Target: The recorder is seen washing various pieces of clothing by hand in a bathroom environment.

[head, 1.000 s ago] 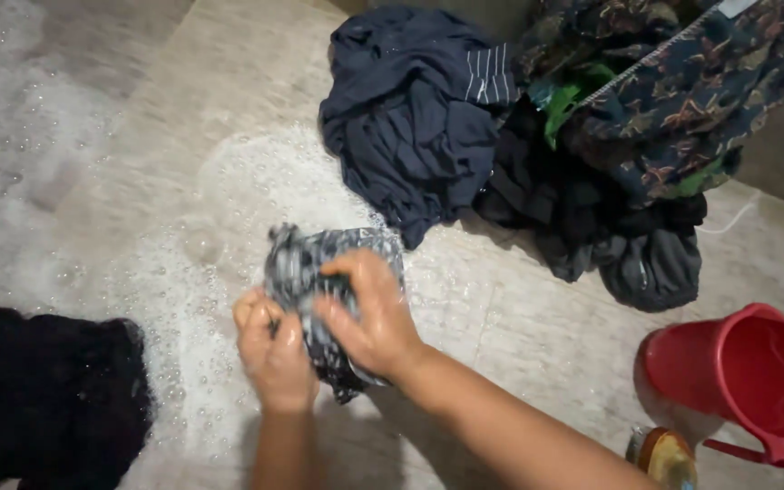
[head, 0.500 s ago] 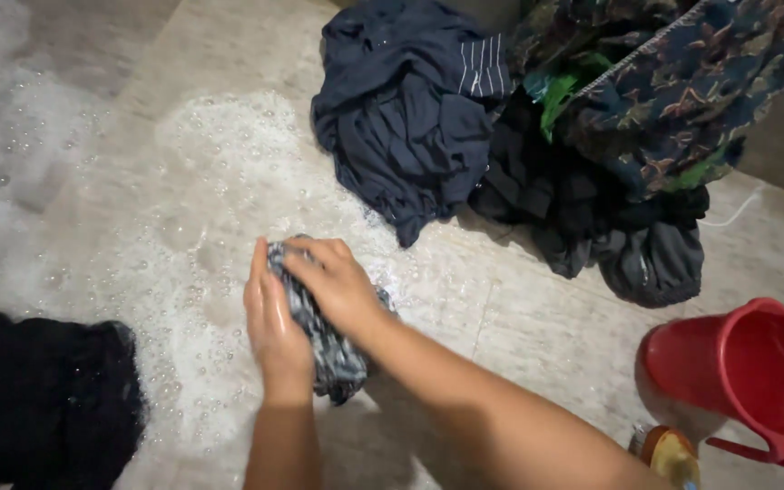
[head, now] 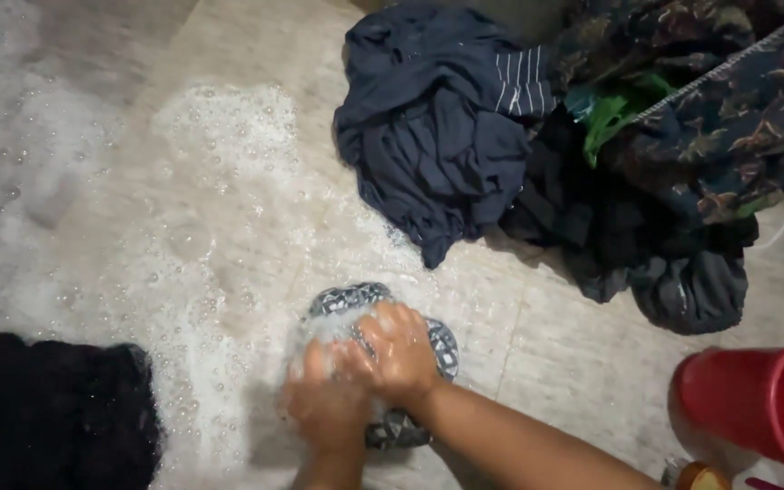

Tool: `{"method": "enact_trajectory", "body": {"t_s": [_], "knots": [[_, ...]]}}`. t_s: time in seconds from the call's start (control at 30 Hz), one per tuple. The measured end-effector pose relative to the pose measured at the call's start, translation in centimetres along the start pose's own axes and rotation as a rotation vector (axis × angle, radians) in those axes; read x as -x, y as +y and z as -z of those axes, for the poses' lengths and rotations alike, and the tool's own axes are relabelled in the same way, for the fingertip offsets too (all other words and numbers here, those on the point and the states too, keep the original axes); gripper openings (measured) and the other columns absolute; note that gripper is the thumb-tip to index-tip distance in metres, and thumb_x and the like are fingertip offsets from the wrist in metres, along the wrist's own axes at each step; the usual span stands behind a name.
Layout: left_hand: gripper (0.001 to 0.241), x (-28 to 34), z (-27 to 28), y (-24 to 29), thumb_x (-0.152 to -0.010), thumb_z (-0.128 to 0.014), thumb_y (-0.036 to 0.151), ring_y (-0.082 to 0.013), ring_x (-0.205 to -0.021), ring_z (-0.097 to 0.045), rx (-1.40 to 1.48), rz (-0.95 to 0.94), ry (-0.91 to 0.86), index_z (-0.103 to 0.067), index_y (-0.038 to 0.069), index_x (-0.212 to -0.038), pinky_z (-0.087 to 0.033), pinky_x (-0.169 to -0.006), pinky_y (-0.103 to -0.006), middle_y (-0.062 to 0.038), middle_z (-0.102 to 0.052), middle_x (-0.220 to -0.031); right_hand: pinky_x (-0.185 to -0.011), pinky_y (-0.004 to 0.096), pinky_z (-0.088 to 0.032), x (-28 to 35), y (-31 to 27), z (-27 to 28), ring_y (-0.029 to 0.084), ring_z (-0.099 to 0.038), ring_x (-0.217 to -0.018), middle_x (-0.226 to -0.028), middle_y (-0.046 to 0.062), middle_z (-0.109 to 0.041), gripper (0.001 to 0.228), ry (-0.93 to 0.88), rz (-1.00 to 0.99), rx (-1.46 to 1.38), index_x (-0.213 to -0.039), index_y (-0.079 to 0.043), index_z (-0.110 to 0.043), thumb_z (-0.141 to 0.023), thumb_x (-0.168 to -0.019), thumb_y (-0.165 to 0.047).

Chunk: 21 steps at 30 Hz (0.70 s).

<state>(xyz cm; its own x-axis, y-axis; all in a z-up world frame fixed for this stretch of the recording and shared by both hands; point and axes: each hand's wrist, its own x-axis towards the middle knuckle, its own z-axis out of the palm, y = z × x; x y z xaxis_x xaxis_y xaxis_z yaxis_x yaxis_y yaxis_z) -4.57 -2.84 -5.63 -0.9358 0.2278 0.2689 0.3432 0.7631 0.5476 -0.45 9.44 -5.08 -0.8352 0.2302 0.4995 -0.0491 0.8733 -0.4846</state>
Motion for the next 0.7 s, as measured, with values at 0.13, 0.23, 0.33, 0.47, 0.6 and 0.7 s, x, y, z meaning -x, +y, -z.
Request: {"method": "enact_trajectory", "body": {"t_s": [0.13,0.23,0.33,0.47,0.6,0.7], "knots": [[0.031,0.2,-4.4,-4.9,-0.109,-0.058,0.032,-0.0431,-0.100,-0.070,-0.032,-0.225,0.013,-0.069,0.003,-0.114,-0.053,-0.089,-0.0508,-0.024,-0.071,-0.118,-0.075,0.054,-0.052,-3.7,0.4,-0.7,0.041,-0.065,-0.086,-0.095,0.017,-0.071,0.028,-0.197,-0.279,-0.028,-0.087,-0.008,-0.072,-0.069,-0.087,-0.036],[0.050,-7.3,2.3,3.3,-0.094,-0.051,0.050,-0.0456,-0.107,-0.066,-0.057,0.620,-0.498,-0.077,0.012,-0.114,-0.049,-0.099,-0.0533,-0.024,-0.072,-0.114,-0.083,0.050,-0.054,-5.4,0.9,-2.2,0.040,-0.069,-0.093,-0.098,0.019,-0.073,0.041,-0.352,-0.497,0.090,-0.090,-0.010,-0.077,-0.060,-0.092,-0.048],[0.054,-9.4,1.2,2.5,-0.091,-0.046,0.051,-0.0451,-0.117,-0.061,-0.124,0.674,-0.538,-0.078,0.012,-0.110,-0.047,-0.100,-0.0542,-0.021,-0.068,-0.123,-0.089,0.051,-0.053,-8.5,1.6,-2.9,0.041,-0.069,-0.099,-0.103,0.021,-0.073,0.050,-0.593,-0.676,0.150,-0.098,-0.008,-0.076,-0.055,-0.092,-0.053],[0.059,-9.9,0.2,0.1,-0.092,-0.046,0.054,-0.0462,-0.117,-0.062,-0.012,0.716,-0.588,-0.077,0.008,-0.113,-0.048,-0.100,-0.0524,-0.025,-0.068,-0.123,-0.094,0.049,-0.053,-12.2,-0.5,-1.4,0.041,-0.069,-0.103,-0.107,0.022,-0.074,0.049,-0.738,-0.749,0.162,-0.097,-0.009,-0.078,-0.052,-0.093,-0.050],[0.036,-4.0,0.6,-2.1,-0.094,-0.057,0.036,-0.0415,-0.102,-0.064,0.500,0.541,-0.137,-0.071,0.004,-0.103,-0.049,-0.093,-0.0513,-0.020,-0.070,-0.106,-0.098,0.047,-0.051,-9.7,-5.0,2.7,0.039,-0.067,-0.111,-0.112,0.018,-0.072,0.036,-0.426,-0.630,-0.117,-0.099,-0.011,-0.076,-0.059,-0.090,-0.042],[0.018,1.7,2.2,-3.3,-0.092,-0.071,0.021,-0.0379,-0.107,-0.058,0.552,0.259,0.023,-0.069,0.003,-0.090,-0.045,-0.098,-0.0509,-0.019,-0.068,-0.112,-0.108,0.045,-0.047,-4.6,-5.9,5.1,0.035,-0.062,-0.123,-0.122,0.015,-0.068,0.032,-0.161,-0.300,-0.282,-0.110,-0.011,-0.072,-0.064,-0.093,-0.038]]}}
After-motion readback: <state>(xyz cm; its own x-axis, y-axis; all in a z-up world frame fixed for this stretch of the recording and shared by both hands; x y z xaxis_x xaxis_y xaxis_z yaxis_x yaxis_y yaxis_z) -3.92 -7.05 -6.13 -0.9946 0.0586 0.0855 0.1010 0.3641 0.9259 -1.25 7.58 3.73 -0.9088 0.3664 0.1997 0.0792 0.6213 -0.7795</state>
